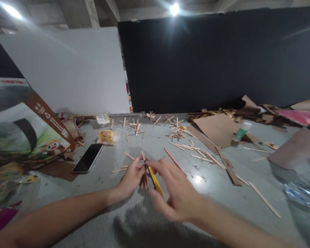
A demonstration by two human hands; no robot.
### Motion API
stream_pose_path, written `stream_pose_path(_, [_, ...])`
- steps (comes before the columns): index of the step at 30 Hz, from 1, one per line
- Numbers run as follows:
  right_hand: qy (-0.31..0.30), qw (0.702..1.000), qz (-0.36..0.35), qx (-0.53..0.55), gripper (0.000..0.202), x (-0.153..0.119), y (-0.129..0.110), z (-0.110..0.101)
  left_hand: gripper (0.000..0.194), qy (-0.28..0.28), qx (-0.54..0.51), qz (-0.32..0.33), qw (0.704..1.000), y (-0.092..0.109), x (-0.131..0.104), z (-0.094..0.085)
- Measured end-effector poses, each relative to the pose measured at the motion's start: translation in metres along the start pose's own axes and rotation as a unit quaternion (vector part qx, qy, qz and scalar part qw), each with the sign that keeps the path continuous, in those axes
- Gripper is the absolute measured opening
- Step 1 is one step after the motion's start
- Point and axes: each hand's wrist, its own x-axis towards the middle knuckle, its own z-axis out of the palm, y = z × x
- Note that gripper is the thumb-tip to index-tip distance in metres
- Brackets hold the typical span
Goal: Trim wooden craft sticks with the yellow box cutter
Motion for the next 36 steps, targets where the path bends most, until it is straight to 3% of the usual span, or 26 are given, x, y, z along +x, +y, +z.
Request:
stream_pose_path(4, [-0.086,0.992,0.026,-0.085,0.072,-0.021,0.007,0.031,0.039,0.01,-0.002,0.001,1.0,-0.001,0.0,-0.001])
stream_pose_path(6, [-0.064,0.991,0.081,-0.085,0.068,-0.031,0.015,0.04,0.039,0.018,0.0,0.001,1.0,-0.001,0.0,-0.002])
stream_pose_path(13, [-0.074,0.963,0.238,0.106,0.045,-0.033,0.028,0.034,0.039,0.018,0.026,0.009,0.999,0.003,-0.001,-0.001])
stream_pose_path(17, [-0.05,0.959,0.244,0.137,0.043,-0.032,0.029,0.029,0.049,0.012,0.026,0.003,1.0,0.005,-0.002,0.0])
stream_pose_path(20, [-0.027,0.951,0.265,0.158,0.041,-0.033,0.032,0.029,0.054,0.038,0.027,0.017,0.999,0.006,-0.002,0.0])
stream_pose_path(24, [-0.003,0.947,0.279,0.159,0.04,-0.034,0.035,0.029,0.053,0.092,0.028,0.057,0.994,0.005,-0.003,-0.001])
stream_pose_path(36, [-0.01,0.962,0.258,0.094,0.038,-0.036,0.026,0.028,0.045,0.104,0.017,0.019,0.994,0.005,-0.002,0.001])
